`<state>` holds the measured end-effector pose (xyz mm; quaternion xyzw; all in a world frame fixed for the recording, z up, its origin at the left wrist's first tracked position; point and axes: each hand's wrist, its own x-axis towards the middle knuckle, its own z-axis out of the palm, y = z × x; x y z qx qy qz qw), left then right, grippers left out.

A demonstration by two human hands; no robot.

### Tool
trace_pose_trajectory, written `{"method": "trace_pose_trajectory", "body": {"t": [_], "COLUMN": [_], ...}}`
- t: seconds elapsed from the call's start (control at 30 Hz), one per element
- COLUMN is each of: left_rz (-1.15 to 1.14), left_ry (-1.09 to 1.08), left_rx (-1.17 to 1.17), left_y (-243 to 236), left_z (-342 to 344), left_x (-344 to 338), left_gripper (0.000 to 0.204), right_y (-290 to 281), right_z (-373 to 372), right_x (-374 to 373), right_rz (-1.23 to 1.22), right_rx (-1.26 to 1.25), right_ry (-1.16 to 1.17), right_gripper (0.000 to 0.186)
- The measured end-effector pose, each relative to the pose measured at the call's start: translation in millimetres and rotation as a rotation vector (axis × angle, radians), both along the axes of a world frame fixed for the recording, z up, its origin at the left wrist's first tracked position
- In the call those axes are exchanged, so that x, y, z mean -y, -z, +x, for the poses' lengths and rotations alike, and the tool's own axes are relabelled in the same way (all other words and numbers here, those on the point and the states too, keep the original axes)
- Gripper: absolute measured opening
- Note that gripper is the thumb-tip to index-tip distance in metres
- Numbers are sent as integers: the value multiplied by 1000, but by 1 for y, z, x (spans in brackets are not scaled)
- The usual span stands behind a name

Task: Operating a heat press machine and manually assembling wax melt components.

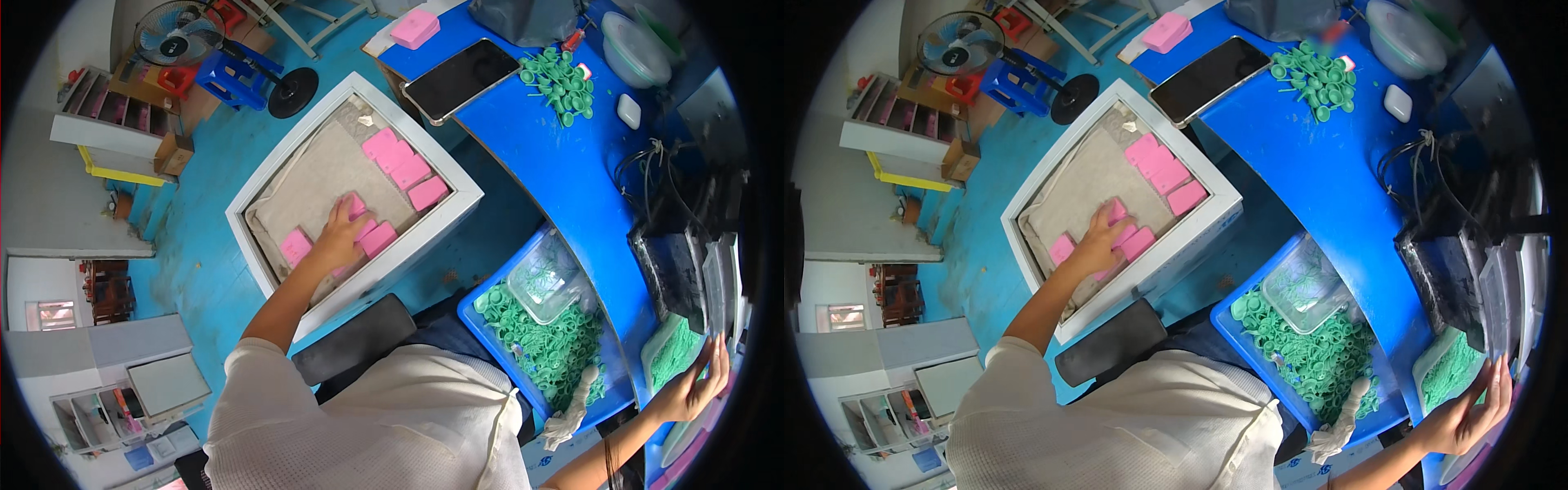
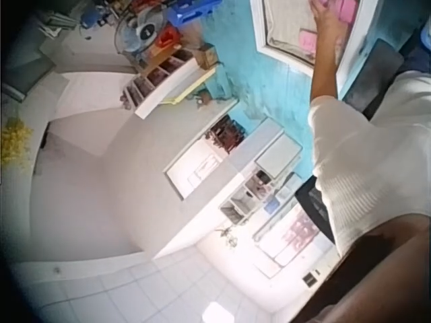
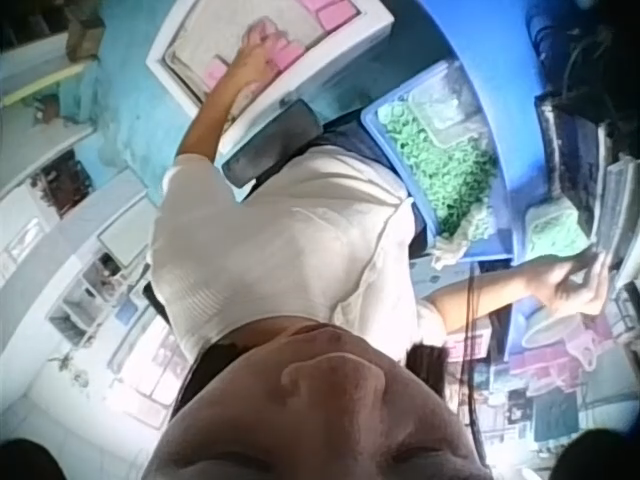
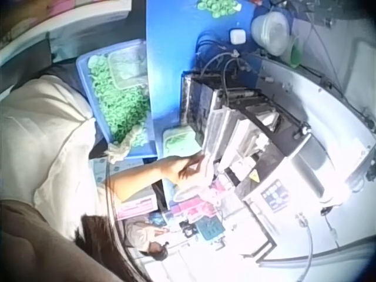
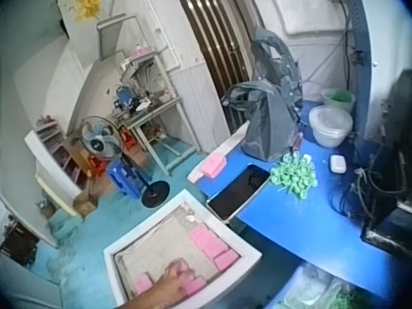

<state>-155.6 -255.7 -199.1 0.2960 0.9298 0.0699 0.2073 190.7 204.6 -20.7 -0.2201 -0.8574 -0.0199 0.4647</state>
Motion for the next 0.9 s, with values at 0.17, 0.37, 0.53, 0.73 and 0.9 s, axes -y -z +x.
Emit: {"method": "trace_pose_trajectory", "body": {"t": [0.17, 0.37, 0.53, 0.73, 0.9], "left_rz": [224, 11, -54, -33, 407], "left_ry": [90, -79, 70, 86, -50], "left_rx": [-153, -296, -67, 2, -168], "left_y": [31, 26, -6, -4, -34], "left_z": [-27, -55, -14, -4, 15], "left_x": [16, -12, -37, -34, -53], "left_gripper": [67, 65, 59, 58, 53], "right_y": [3, 0, 3, 0, 0], "right_z": [-1, -4, -6, -11, -8], "right_x": [3, 7, 4, 13, 56], "right_rz": [-100, -87, -116, -53, -55], "right_rx": [-31, 32, -27, 29, -107], "right_ry": [-33, 4, -68, 63, 34], "right_gripper": [24, 28, 27, 24, 26]}}
